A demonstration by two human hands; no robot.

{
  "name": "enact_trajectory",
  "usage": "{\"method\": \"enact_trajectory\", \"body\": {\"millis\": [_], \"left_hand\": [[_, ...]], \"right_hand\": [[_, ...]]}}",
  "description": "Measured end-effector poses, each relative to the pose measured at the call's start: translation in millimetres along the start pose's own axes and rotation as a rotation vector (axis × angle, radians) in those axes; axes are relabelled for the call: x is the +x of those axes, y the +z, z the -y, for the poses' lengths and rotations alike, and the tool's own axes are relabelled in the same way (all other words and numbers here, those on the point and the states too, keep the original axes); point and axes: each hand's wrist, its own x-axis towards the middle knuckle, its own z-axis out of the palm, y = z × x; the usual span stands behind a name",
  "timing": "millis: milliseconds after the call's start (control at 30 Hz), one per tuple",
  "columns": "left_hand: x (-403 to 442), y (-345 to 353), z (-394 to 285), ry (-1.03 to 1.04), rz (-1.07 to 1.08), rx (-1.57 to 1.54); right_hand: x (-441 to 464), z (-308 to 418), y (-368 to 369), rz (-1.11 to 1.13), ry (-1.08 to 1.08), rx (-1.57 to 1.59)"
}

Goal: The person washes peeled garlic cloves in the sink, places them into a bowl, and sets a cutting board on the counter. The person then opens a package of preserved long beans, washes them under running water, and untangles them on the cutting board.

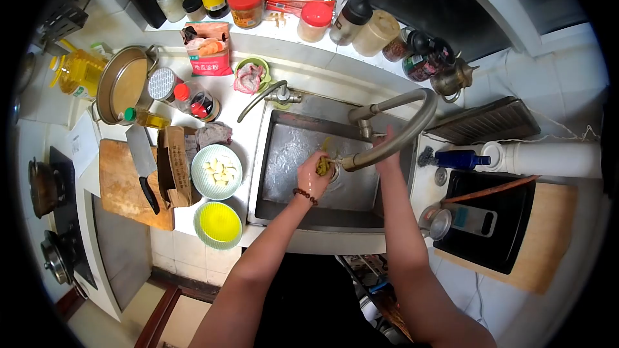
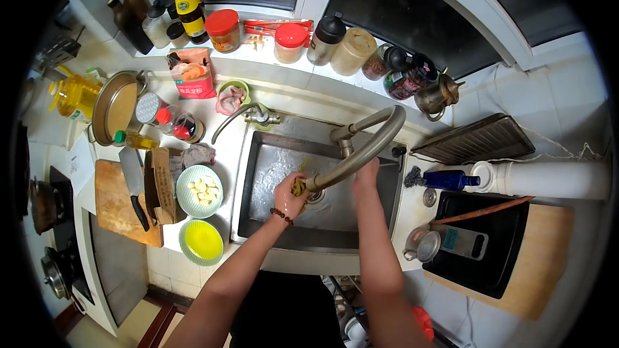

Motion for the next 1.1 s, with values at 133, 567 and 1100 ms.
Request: {"method": "enact_trajectory", "body": {"millis": [133, 567, 1100], "left_hand": [[-10.0, -5.3, 14.2, -0.103, -0.046, -0.028], [-4.6, -14.6, -14.1, -0.364, -0.038, -0.777], [-9.5, 17.5, 5.0, -0.511, -0.374, -0.148]], "right_hand": [[8.8, 18.2, 8.2, 0.026, 0.018, -0.052], [-124.5, -75.3, 35.4, 0.732, -0.235, -0.851], [-151.1, -58.3, 37.7, 0.484, -0.312, -1.378]]}}
